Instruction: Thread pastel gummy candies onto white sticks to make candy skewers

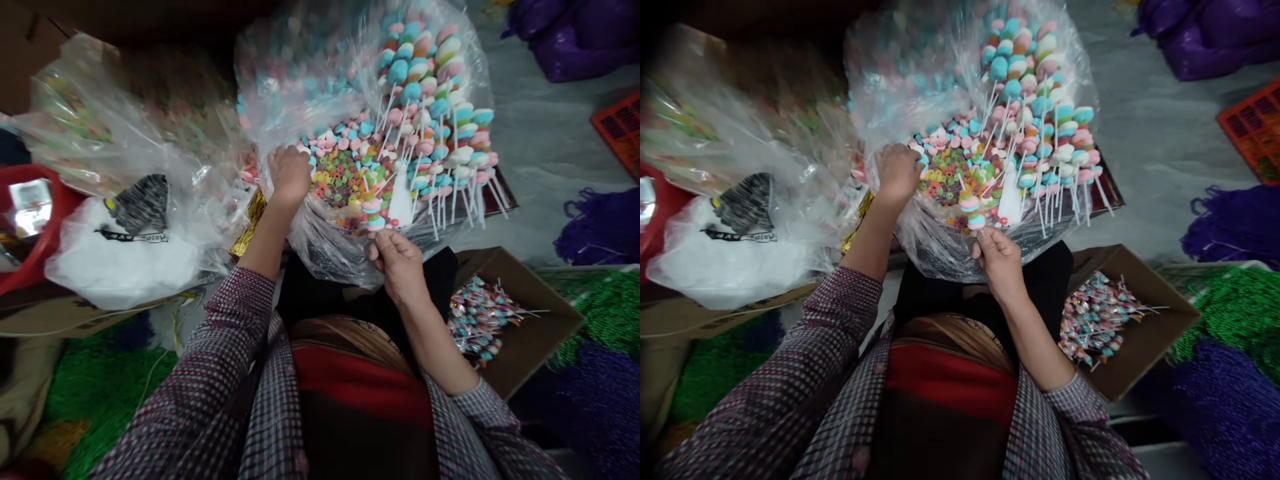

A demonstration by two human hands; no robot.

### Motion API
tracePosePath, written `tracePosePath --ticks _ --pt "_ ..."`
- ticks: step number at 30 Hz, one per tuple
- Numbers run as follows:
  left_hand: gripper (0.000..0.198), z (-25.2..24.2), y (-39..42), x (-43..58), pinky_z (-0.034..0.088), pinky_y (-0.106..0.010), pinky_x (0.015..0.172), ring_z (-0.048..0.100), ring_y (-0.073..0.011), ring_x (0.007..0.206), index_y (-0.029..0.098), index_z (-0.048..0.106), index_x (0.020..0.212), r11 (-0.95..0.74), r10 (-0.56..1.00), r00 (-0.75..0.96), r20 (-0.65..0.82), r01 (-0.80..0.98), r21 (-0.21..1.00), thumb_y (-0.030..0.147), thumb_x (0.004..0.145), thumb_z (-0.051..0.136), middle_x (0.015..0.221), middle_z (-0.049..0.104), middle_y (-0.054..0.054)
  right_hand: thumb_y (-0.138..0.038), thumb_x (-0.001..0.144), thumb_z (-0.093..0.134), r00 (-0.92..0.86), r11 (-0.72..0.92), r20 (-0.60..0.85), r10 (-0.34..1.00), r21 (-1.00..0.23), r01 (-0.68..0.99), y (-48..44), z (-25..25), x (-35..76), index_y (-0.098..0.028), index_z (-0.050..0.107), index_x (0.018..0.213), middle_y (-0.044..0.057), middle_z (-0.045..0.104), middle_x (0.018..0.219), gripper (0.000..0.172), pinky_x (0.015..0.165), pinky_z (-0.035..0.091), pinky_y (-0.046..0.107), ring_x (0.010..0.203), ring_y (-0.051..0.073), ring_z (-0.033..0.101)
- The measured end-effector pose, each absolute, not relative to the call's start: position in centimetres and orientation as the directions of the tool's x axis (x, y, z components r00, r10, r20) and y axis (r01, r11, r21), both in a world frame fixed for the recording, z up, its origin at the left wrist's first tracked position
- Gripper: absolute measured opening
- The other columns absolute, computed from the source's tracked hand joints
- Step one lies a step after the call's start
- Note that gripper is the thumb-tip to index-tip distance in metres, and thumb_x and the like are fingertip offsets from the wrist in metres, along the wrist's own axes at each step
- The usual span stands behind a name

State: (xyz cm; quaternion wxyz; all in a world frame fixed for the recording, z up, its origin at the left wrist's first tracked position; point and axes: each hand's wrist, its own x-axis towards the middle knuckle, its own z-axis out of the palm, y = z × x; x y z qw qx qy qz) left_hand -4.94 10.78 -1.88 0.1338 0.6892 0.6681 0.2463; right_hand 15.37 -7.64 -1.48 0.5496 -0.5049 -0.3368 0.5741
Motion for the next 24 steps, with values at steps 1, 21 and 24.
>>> tracePosePath --ticks 1,21,24 --pt "0.01 -2.0 10.3 -5.0 0.024 -0.059 0.114 0.047 -0.0411 0.131 0.023 0.073 0.082 -0.083 0.986 -0.007 0.168 0.846 0.527 0.016 0.084 0.066 0.116 0.069 -0.013 -0.06 0.077 0.079 0.112 -0.168 -0.208 0.972 -0.942 -0.291 -7.7 -1.5 15.4 -0.02 0.068 0.08 -0.007 0.053 0.055 0.042 0.042 0.019 0.022 0.043 0.005 0.032" --pt "0.01 -1.5 8.4 -5.1 0.057 -0.03 0.085 0.071 -0.0173 0.093 0.025 0.069 0.099 -0.372 0.902 0.024 0.431 0.549 0.748 0.031 0.093 0.063 0.099 0.076 -0.002 -0.053 0.085 0.073 0.218 -0.009 -0.037 0.975 -0.992 -0.126 -4.6 -0.9 14.6 -0.022 0.071 0.088 -0.005 0.053 0.062 0.031 0.048 0.037 0.022 0.051 0.009 0.044" --pt "0.013 -1.0 6.4 -4.1 0.056 -0.033 0.092 0.07 -0.0198 0.101 0.024 0.07 0.1 -0.444 0.868 0.118 0.483 0.619 0.648 0.033 0.094 0.062 0.103 0.076 -0.004 -0.052 0.089 0.067 0.254 0.116 0.116 0.96 -0.993 0.013 -1.2 -1.0 13.6 -0.023 0.073 0.098 -0.001 0.066 0.076 0.031 0.067 0.053 0.029 0.069 0.014 0.06"
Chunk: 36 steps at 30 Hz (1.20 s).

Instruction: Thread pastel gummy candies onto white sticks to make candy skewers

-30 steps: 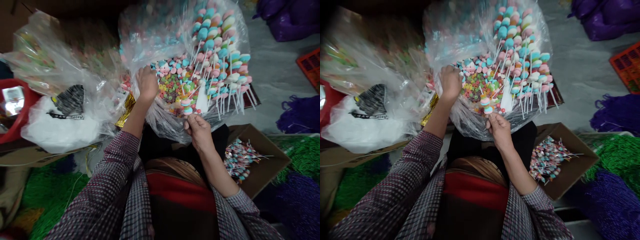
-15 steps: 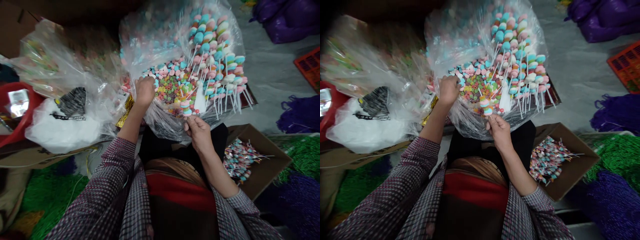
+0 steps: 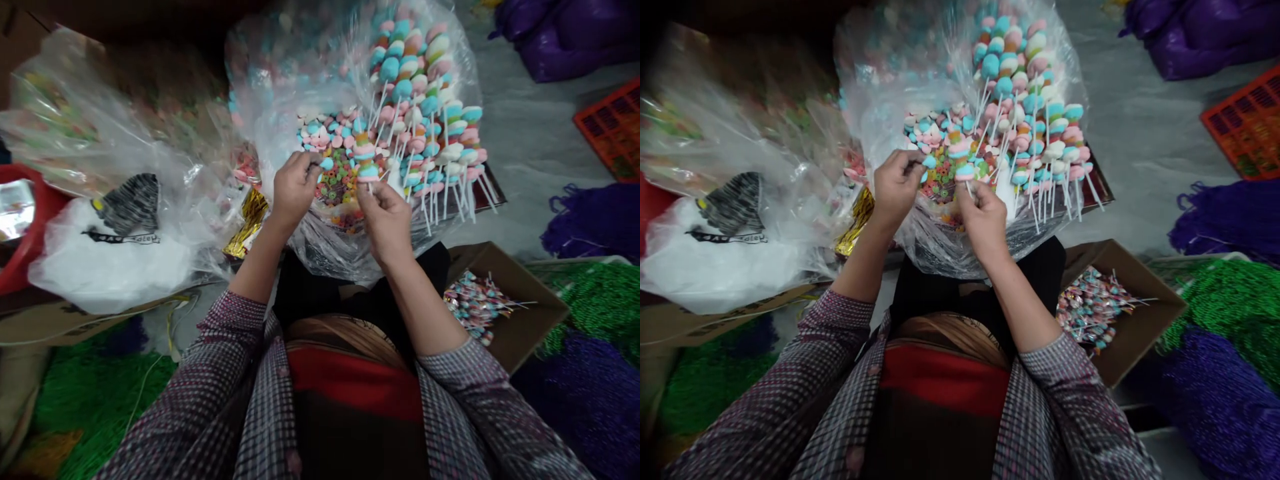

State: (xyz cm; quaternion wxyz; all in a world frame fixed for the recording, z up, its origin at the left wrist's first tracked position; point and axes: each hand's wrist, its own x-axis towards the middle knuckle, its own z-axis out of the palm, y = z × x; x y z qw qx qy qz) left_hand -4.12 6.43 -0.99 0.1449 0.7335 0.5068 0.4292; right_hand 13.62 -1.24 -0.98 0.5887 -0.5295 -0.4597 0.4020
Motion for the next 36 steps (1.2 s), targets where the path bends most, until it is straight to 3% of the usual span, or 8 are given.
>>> tracePosePath --ticks 4,9,14,19,23,31,36 --pt "0.014 -0.7 4.0 -3.2 0.056 -0.033 0.092 0.07 -0.0185 0.099 0.023 0.071 0.101 -0.455 0.879 0.148 0.454 0.546 0.703 0.031 0.093 0.063 0.102 0.076 -0.003 -0.053 0.09 0.064 0.137 0.269 0.295 0.946 -0.946 0.18 1.8 -1.6 12.6 -0.024 0.074 0.108 0.003 0.075 0.106 0.035 0.096 0.054 0.039 0.101 0.021 0.066" --pt "0.02 -1.3 2.6 -2.7 0.058 -0.03 0.08 0.07 -0.0173 0.092 0.026 0.072 0.103 -0.206 0.979 0.045 0.201 0.182 0.962 0.04 0.09 0.068 0.103 0.076 -0.002 -0.058 0.09 0.065 0.115 0.179 0.193 0.975 -0.976 0.124 1.7 -1.7 12.1 -0.024 0.073 0.097 0.001 0.07 0.085 0.036 0.08 0.057 0.035 0.086 0.018 0.066" --pt "0.024 -2.2 2.8 -2.0 0.059 -0.031 0.078 0.07 -0.0194 0.096 0.028 0.072 0.102 0.013 0.999 -0.044 -0.019 -0.135 0.991 0.045 0.086 0.075 0.104 0.075 -0.003 -0.058 0.09 0.065 0.146 0.081 0.08 0.986 -0.997 0.001 0.7 -1.0 12.1 -0.024 0.07 0.1 0.002 0.068 0.089 0.036 0.07 0.056 0.031 0.083 0.016 0.065" --pt "0.02 -2.2 2.1 -1.0 0.058 -0.033 0.09 0.07 -0.0197 0.105 0.025 0.072 0.101 0.038 0.999 -0.016 -0.042 -0.213 0.976 0.039 0.087 0.073 0.107 0.076 -0.002 -0.045 0.089 0.069 0.188 0.133 0.147 0.971 -0.988 0.084 0.1 -1.1 11.6 -0.025 0.068 0.097 0.0 0.068 0.088 0.022 0.078 0.057 0.032 0.087 0.017 0.066" --pt "0.022 -1.6 1.3 -0.4 0.056 -0.036 0.098 0.068 -0.0222 0.118 0.024 0.071 0.104 0.044 0.999 0.006 -0.044 -0.256 0.966 0.042 0.094 0.065 0.113 0.075 -0.004 -0.042 0.085 0.072 0.198 0.151 0.174 0.965 -0.981 0.125 -0.3 -1.5 11.3 -0.028 0.07 0.101 0.002 0.072 0.1 0.021 0.083 0.057 0.034 0.095 0.019 0.066" --pt "0.023 -1.5 0.4 0.6 0.052 -0.038 0.108 0.066 -0.0225 0.125 0.025 0.071 0.107 0.053 0.998 0.047 -0.039 -0.348 0.936 0.037 0.088 0.072 0.117 0.075 -0.003 -0.049 0.086 0.07 0.172 0.018 0.007 0.985 -0.998 -0.063 -1.3 -1.5 11.6 -0.026 0.073 0.1 0.001 0.07 0.088 0.028 0.062 0.053 0.027 0.078 0.015 0.064" --pt "0.025 -0.7 -0.6 0.8 0.051 -0.037 0.109 0.063 -0.0224 0.129 0.028 0.071 0.111 0.036 0.997 0.07 -0.016 -0.293 0.955 0.039 0.089 0.068 0.127 0.073 -0.003 -0.044 0.084 0.073 0.192 0.044 0.027 0.981 -0.996 -0.083 -1.6 -1.5 11.8 -0.026 0.073 0.102 0.0 0.073 0.094 0.025 0.076 0.056 0.028 0.082 0.014 0.063"
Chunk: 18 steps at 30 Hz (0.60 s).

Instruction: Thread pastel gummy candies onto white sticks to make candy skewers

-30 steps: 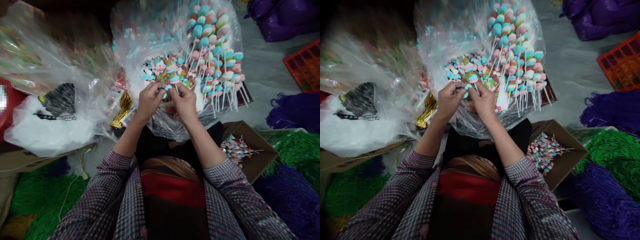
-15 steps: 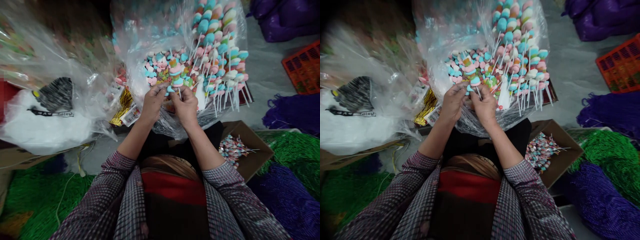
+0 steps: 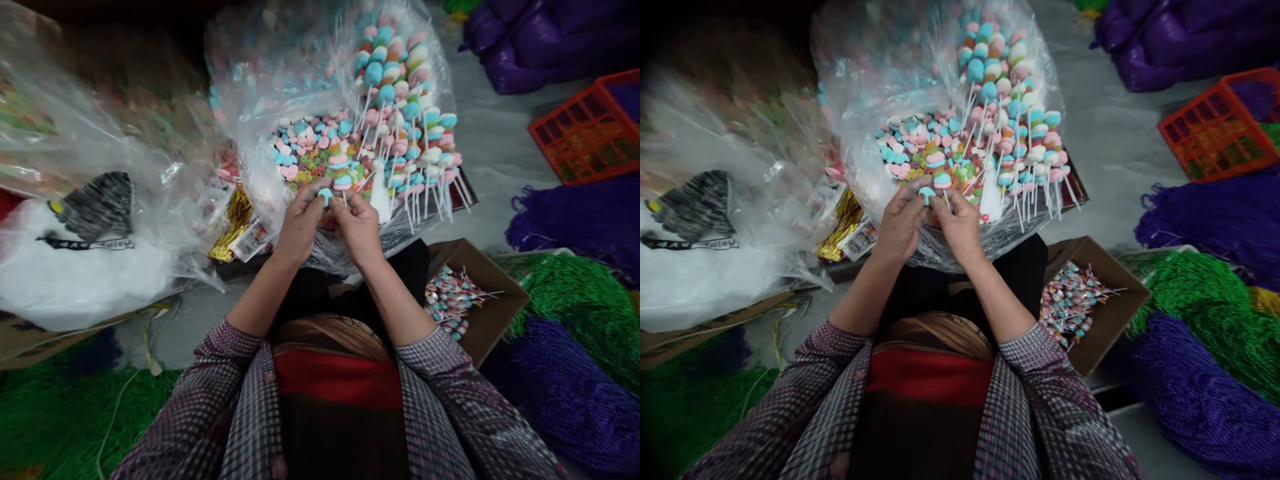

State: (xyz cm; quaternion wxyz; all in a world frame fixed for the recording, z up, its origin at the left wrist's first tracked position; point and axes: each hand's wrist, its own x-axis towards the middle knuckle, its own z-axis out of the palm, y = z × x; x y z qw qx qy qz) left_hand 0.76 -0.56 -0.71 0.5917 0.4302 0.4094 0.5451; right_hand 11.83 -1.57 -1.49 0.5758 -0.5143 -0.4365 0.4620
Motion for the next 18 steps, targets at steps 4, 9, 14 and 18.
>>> tracePosePath --ticks 4,9,14,18 --pt "0.038 -1.1 -0.9 0.6 0.043 -0.039 0.118 0.056 -0.0235 0.139 0.03 0.067 0.122 -0.091 0.994 0.043 0.1 -0.173 0.981 0.05 0.089 0.068 0.136 0.069 -0.005 -0.038 0.086 0.069 0.171 0.053 0.056 0.984 -0.998 0.021 -2.0 -1.4 11.9 -0.026 0.075 0.099 0.0 0.075 0.096 0.018 0.089 0.055 0.031 0.089 0.015 0.065" --pt "0.056 -2.0 -0.9 -0.3 0.045 -0.04 0.116 0.053 -0.0249 0.143 0.035 0.058 0.135 -0.137 0.987 0.064 0.15 -0.175 0.975 0.049 0.084 0.075 0.141 0.065 -0.005 -0.047 0.086 0.068 0.121 0.034 0.024 0.992 -0.997 -0.074 -2.2 -2.1 11.4 -0.026 0.074 0.107 0.001 0.077 0.105 0.03 0.094 0.056 0.035 0.099 0.018 0.067" --pt "0.057 -1.8 -1.4 -0.7 0.046 -0.044 0.114 0.049 -0.0273 0.147 0.036 0.055 0.142 -0.016 0.992 0.12 0.039 -0.187 0.982 0.048 0.088 0.068 0.146 0.063 -0.006 -0.046 0.086 0.068 0.124 0.085 0.084 0.989 -0.996 0.001 -2.3 -2.1 11.7 -0.025 0.073 0.102 0.001 0.077 0.101 0.027 0.094 0.054 0.035 0.095 0.018 0.066" --pt "0.054 -1.6 -1.9 -0.1 0.041 -0.045 0.119 0.036 -0.0262 0.155 0.037 0.054 0.143 -0.041 0.993 0.104 0.058 -0.152 0.988 0.05 0.092 0.063 0.151 0.06 -0.004 -0.045 0.085 0.069 0.143 0.049 0.067 0.987 -0.99 0.129 -2.7 -1.3 12.1 -0.024 0.072 0.093 -0.001 0.069 0.08 0.023 0.078 0.053 0.031 0.077 0.016 0.06"
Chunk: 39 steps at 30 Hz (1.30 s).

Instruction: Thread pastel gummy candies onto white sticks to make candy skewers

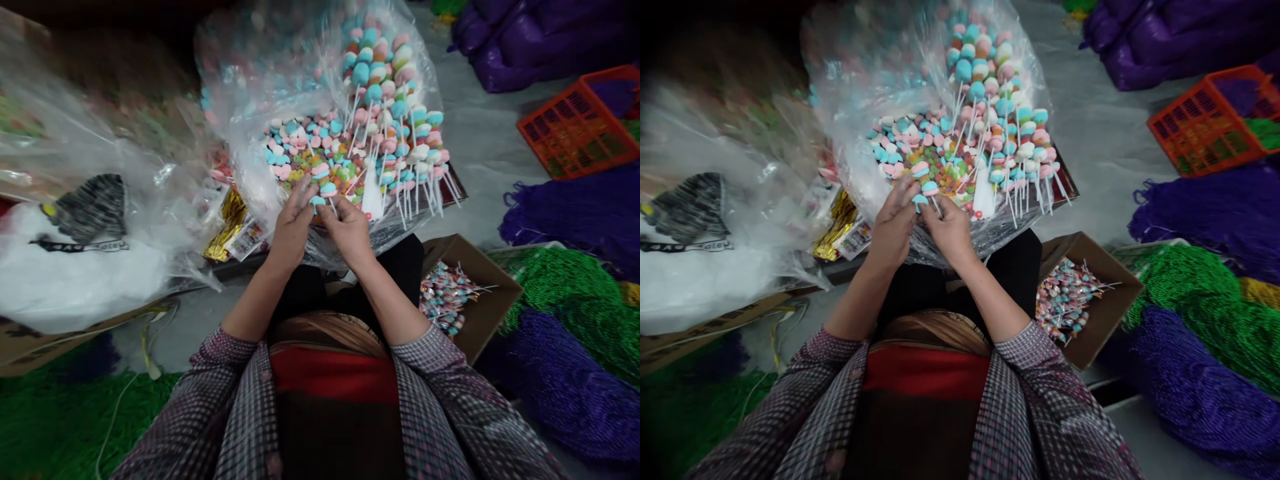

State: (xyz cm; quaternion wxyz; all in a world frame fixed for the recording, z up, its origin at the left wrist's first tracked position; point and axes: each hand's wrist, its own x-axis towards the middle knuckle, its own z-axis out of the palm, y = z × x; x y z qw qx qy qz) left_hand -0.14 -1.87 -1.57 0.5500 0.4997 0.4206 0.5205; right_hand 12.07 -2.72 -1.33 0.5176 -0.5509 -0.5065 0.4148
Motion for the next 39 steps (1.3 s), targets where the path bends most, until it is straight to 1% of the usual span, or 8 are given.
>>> tracePosePath --ticks 6,11,19,25,29,34,36,39 --pt "0.054 -1.7 -2.4 0.3 0.042 -0.047 0.119 0.047 -0.0246 0.148 0.04 0.052 0.145 -0.013 0.989 0.138 0.052 -0.27 0.963 0.037 0.092 0.066 0.149 0.06 -0.001 -0.051 0.086 0.067 0.158 -0.034 -0.042 0.987 -0.998 -0.059 -2.9 -0.7 11.9 -0.023 0.068 0.087 -0.001 0.06 0.071 0.028 0.056 0.046 0.025 0.064 0.013 0.054" --pt "0.031 -1.6 -2.9 0.3 0.053 -0.045 0.11 0.063 -0.0248 0.131 0.028 0.073 0.119 0.112 0.99 0.13 -0.064 -0.412 0.904 0.037 0.089 0.069 0.129 0.073 -0.003 -0.059 0.081 0.072 0.105 -0.101 -0.121 0.987 -0.978 -0.184 -2.9 -0.3 11.8 -0.023 0.068 0.09 -0.001 0.059 0.068 0.037 0.045 0.039 0.023 0.055 0.01 0.05" --pt "0.032 -1.8 -2.6 0.0 0.063 -0.037 0.091 0.075 -0.0203 0.1 0.029 0.079 0.108 0.15 0.989 0.067 -0.135 -0.367 0.918 0.044 0.079 0.081 0.109 0.081 -0.001 -0.052 0.082 0.073 0.229 -0.005 -0.034 0.973 -0.992 -0.123 -3.0 -0.3 12.4 -0.025 0.066 0.097 -0.001 0.065 0.08 0.032 0.056 0.05 0.024 0.069 0.013 0.062" --pt "0.027 -1.5 -2.8 0.7 0.06 -0.041 0.098 0.073 -0.0246 0.113 0.024 0.079 0.1 0.187 0.982 0.071 -0.174 -0.44 0.878 0.042 0.079 0.081 0.105 0.081 -0.003 -0.044 0.086 0.07 0.247 0.12 0.167 0.955 -0.974 0.194 -3.0 -1.7 12.3 -0.026 0.065 0.103 0.0 0.068 0.09 0.025 0.069 0.052 0.027 0.08 0.015 0.062" --pt "0.027 -0.5 -3.1 1.0 0.057 -0.039 0.103 0.069 -0.0245 0.122 0.019 0.076 0.097 0.232 0.971 0.069 -0.228 -0.494 0.838 0.044 0.088 0.073 0.105 0.08 -0.006 -0.047 0.087 0.069 0.182 0.159 0.188 0.965 -0.974 0.159 -3.5 -1.7 12.0 -0.022 0.068 0.099 0.0 0.068 0.089 0.028 0.077 0.052 0.029 0.082 0.015 0.062" --pt "0.019 -0.3 -3.0 0.9 0.06 -0.034 0.093 0.075 -0.0202 0.102 0.02 0.076 0.096 0.254 0.967 0.101 -0.235 -0.501 0.828 0.032 0.082 0.079 0.096 0.08 -0.003 -0.059 0.091 0.063 0.112 0.013 0.001 0.994 -0.994 -0.105 -3.9 -0.5 12.3 -0.023 0.067 0.091 -0.007 0.043 0.058 0.037 0.047 0.034 0.022 0.048 0.008 0.037" --pt "0.022 -0.5 -2.8 0.7 0.06 -0.033 0.088 0.076 -0.0193 0.096 0.019 0.075 0.097 0.263 0.964 0.102 -0.247 -0.505 0.822 0.032 0.08 0.08 0.092 0.08 -0.003 -0.062 0.092 0.059 0.094 -0.027 -0.047 0.994 -0.98 -0.197 -4.0 0.2 12.7 -0.024 0.066 0.093 -0.01 0.034 0.055 0.039 0.041 0.025 0.021 0.042 0.007 0.025" --pt "0.027 -0.8 -2.7 0.3 0.06 -0.031 0.085 0.077 -0.0181 0.089 0.018 0.074 0.097 0.261 0.965 0.107 -0.241 -0.526 0.809 0.034 0.078 0.083 0.092 0.08 -0.004 -0.06 0.094 0.058 0.094 -0.044 -0.067 0.993 -0.972 -0.231 -4.6 1.0 13.4 -0.024 0.065 0.097 -0.011 0.034 0.054 0.037 0.039 0.021 0.021 0.04 0.006 0.021"
